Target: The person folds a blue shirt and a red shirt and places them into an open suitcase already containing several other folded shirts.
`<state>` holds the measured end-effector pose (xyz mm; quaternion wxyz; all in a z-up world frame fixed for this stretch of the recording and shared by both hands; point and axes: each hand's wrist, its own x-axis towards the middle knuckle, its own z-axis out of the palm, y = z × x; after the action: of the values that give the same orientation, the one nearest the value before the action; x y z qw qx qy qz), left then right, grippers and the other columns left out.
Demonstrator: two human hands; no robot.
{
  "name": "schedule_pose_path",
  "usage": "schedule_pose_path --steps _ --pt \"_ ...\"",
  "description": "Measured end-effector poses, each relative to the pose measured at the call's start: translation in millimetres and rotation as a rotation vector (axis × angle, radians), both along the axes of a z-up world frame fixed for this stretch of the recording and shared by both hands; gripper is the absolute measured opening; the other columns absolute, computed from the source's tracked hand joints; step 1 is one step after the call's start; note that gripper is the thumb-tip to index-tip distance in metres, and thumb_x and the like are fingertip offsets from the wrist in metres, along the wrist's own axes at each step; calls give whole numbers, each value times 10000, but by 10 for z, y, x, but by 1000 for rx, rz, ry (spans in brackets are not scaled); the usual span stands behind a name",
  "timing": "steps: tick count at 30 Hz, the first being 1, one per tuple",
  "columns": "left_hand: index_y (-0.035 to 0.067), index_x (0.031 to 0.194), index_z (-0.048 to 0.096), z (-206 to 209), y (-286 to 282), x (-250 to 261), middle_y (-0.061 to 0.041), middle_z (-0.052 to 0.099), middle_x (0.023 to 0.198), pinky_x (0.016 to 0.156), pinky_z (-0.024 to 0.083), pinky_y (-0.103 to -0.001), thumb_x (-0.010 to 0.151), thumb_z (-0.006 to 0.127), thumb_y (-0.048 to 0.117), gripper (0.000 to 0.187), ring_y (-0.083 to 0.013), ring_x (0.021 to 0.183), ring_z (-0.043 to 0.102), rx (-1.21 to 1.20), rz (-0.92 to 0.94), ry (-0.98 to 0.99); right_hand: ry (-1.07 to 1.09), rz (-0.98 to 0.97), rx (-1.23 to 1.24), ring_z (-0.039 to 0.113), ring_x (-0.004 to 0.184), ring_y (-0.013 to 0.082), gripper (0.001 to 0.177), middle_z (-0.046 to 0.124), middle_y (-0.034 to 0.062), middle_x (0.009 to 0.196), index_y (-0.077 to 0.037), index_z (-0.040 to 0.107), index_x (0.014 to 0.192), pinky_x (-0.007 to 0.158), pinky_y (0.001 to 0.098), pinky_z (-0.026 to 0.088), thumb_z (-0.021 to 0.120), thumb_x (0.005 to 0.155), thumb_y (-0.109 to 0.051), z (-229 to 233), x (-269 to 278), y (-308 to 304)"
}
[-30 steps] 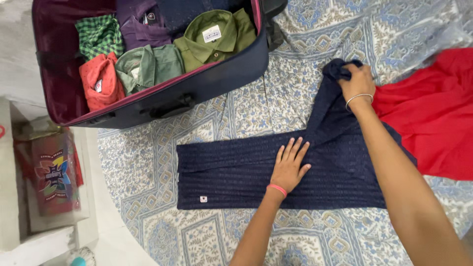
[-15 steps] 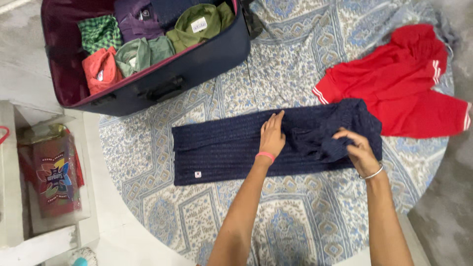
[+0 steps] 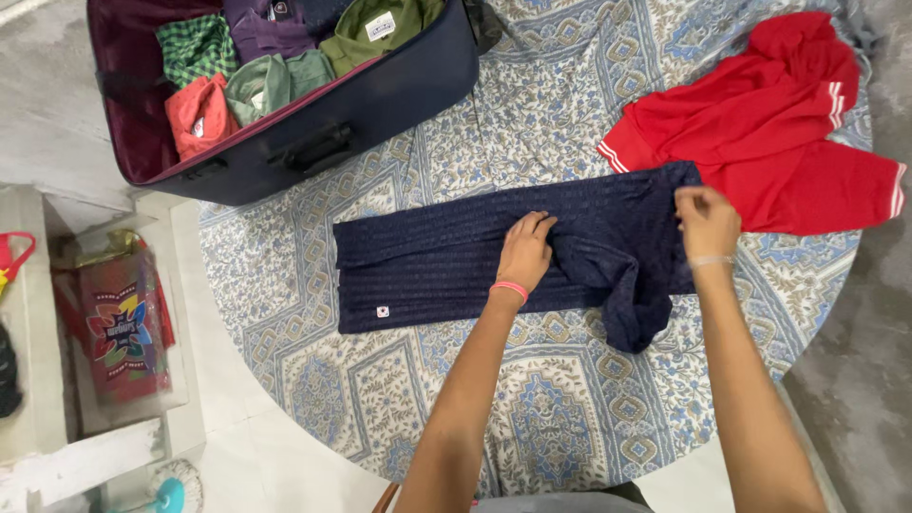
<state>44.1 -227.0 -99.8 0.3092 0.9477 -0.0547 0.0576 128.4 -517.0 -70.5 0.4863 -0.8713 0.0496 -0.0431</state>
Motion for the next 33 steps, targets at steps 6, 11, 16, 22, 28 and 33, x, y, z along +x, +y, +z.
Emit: schedule_pose_path --steps 6,11,16,22,28,33 --pt "157 1444 564 234 125 184 -130 601 1466 1069 517 -418 866 566 -88 629 -358 1345 582 -553 140 -62 40 -158 -516 692 903 430 487 740 210 969 -85 757 1036 771 530 526 795 929 -558 -120 503 328" --pt "290 1587 374 639 653 859 -69 698 1285 970 540 -435 806 521 -63 869 -366 1140 666 -256 53 126 37 -130 -475 703 907 392 376 746 152 954 -109 746 1053 780 519 531 797 937 -464 -353 534 234" --pt "270 1414 540 685 684 974 -50 783 1023 951 551 -419 884 680 170 557 -298 1013 739 -116 116 263 -77 -120 -513 696 841 365 324 718 103 922 -107 731 1041 723 507 528 841 914 -384 -420 468 229" --pt "200 1300 627 353 447 755 -64 681 1234 1066 508 -401 930 673 220 373 -273 1221 633 -10 71 133 -37 -179 -476 693 824 338 386 706 95 887 -95 708 1034 730 488 521 883 917 -418 -233 361 369" --pt "201 1546 387 -30 -86 538 -77 370 1607 1217 274 -559 933 661 336 685 -319 1524 302 112 -54 94 -17 -183 -166 645 740 266 263 682 73 873 -98 735 984 669 414 489 862 824 -264 -827 696 52" --pt "259 1596 312 -269 -155 392 -34 234 1700 1240 200 -614 972 605 375 699 -311 1574 196 207 -36 188 191 -215 968 557 724 148 272 637 29 883 -66 729 1057 670 274 422 754 810 46 -1162 963 -446"
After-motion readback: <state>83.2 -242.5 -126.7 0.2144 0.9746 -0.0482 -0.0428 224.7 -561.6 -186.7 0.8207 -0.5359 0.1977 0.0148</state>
